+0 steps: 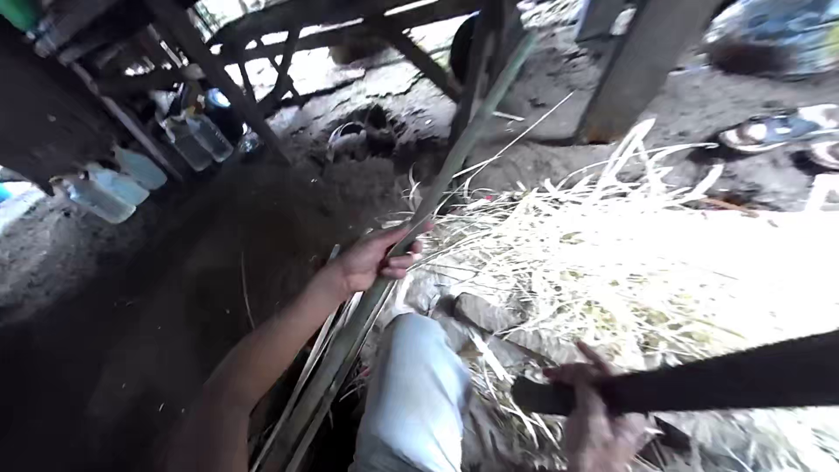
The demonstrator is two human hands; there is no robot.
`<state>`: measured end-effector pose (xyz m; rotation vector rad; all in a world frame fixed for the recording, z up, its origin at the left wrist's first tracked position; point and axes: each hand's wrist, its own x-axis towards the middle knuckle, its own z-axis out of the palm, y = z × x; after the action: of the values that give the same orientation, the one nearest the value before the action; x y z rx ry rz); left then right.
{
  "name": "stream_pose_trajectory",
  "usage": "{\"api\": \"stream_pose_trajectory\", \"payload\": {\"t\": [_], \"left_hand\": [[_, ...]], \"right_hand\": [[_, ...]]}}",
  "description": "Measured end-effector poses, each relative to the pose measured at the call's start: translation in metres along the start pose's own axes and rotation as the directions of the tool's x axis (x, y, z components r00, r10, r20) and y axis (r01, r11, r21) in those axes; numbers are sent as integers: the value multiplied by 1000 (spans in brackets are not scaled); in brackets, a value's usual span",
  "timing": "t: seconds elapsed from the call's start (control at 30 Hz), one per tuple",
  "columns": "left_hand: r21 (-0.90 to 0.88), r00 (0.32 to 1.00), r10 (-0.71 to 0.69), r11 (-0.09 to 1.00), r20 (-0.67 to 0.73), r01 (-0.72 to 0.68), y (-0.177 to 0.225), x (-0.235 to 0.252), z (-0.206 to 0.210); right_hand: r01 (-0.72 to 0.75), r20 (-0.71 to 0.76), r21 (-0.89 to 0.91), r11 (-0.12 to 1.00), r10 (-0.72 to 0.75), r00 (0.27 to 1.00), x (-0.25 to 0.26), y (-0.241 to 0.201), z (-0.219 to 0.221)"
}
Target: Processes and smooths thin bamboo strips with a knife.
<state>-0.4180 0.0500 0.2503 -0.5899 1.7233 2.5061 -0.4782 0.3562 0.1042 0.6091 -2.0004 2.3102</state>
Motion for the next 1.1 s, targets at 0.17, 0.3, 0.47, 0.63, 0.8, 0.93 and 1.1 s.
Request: {"api": "stream_pose_trajectory", "payload": {"t": [0.17,0.3,0.47,0.63,0.8,0.93,1.1], "left_hand": [[-177,971,-21,982,237,64,-9,90,104],[-104,963,-54,991,263,84,-39,118,156],[134,981,38,989,188,-64,-71,100,108],[167,997,-58,985,54,48,-109,-13,30],[200,976,-159,971,148,128,-153,-72,8],[204,935,-190,970,299,131,-170,-74,20],[250,982,-155,960,104,125,-173,-46,54]], "right_hand": [[-133,182,104,986,113,977,-1,-31,41],[-251,156,192,949,223,962,12,-35,48],[-391,139,190,901,369,919,38,-25,35],[-408,138,163,898,389,911,82,-7,35],[-396,71,148,906,389,918,122,-9,44],[-364,36,149,919,363,931,142,-8,44],[-370,-23,-223,902,374,927,151,3,5]]}}
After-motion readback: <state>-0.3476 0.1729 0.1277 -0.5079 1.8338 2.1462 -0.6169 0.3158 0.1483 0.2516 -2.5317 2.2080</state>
